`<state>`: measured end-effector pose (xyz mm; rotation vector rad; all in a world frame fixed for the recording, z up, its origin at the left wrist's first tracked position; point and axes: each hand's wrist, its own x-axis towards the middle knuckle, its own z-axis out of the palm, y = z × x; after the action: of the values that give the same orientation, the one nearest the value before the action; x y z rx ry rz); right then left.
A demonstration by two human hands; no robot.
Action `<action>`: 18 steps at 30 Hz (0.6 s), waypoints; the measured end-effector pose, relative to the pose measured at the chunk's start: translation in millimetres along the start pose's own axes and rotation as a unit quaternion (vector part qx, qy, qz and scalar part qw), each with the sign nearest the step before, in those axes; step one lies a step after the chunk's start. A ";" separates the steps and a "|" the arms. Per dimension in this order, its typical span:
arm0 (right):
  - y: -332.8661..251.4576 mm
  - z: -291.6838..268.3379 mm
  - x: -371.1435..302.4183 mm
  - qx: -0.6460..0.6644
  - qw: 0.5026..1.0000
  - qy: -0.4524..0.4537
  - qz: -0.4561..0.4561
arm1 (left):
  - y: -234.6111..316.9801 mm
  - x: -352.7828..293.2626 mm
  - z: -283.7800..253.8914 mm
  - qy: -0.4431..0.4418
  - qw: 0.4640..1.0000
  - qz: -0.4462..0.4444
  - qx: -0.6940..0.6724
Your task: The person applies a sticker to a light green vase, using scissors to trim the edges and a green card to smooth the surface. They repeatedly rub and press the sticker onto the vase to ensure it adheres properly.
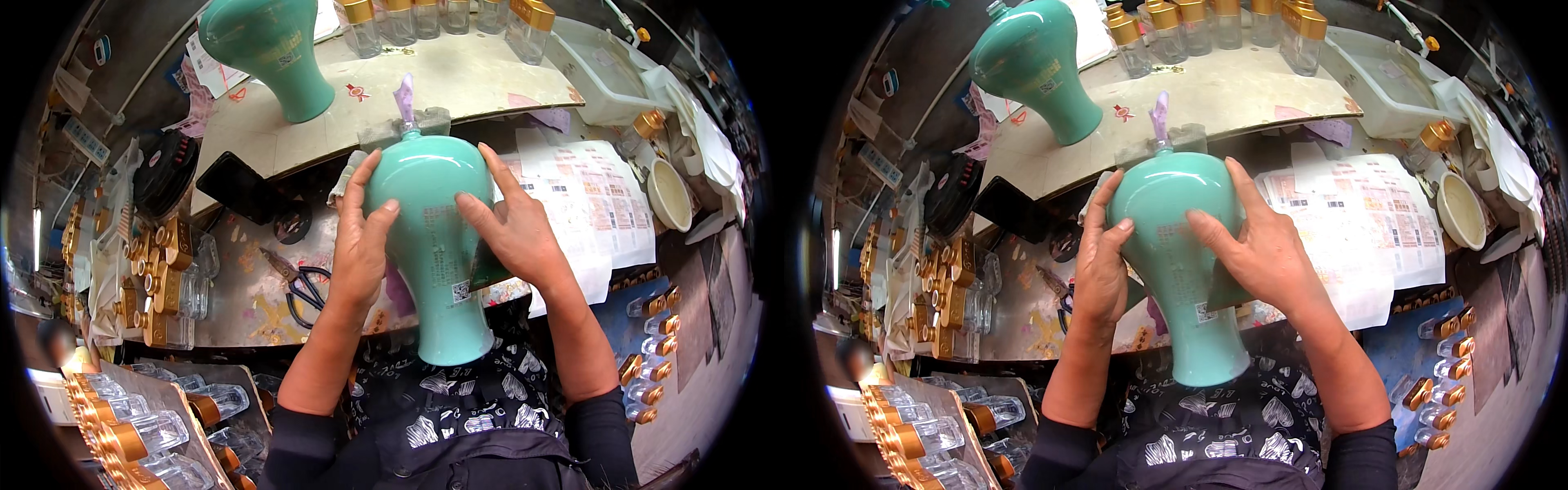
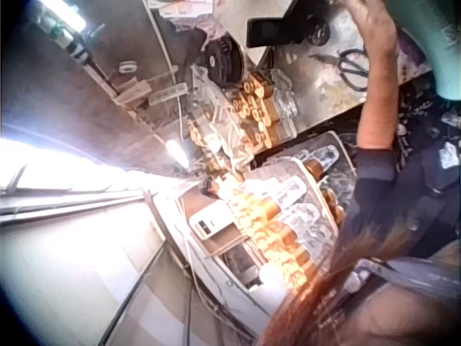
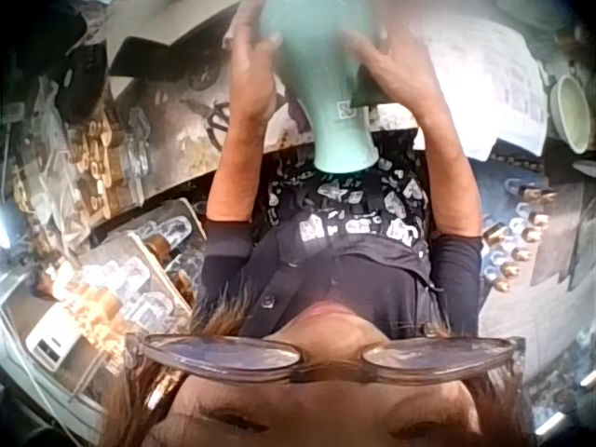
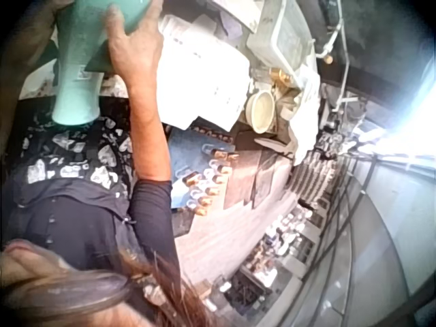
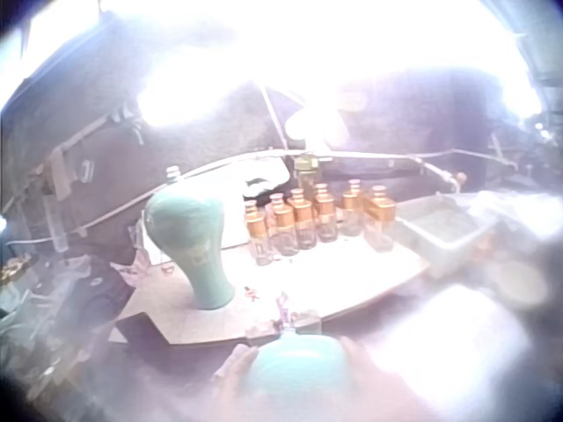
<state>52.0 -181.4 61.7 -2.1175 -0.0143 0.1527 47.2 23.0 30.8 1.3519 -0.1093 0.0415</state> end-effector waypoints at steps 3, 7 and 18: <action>-0.8 -0.5 -0.7 0.000 1.000 0.002 0.001 | 2.3 -0.4 1.7 0.005 1.000 -0.006 0.008; 2.2 1.2 -0.4 0.001 1.000 0.010 -0.013 | 0.3 -0.9 4.2 0.002 0.999 0.025 0.042; 26.0 4.7 6.1 0.202 0.979 0.027 0.026 | -2.3 0.2 5.2 0.020 0.998 0.016 0.049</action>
<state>56.2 -190.7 36.6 -1.7155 0.0969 0.1180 47.4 17.5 29.7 1.4471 -0.0960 0.1025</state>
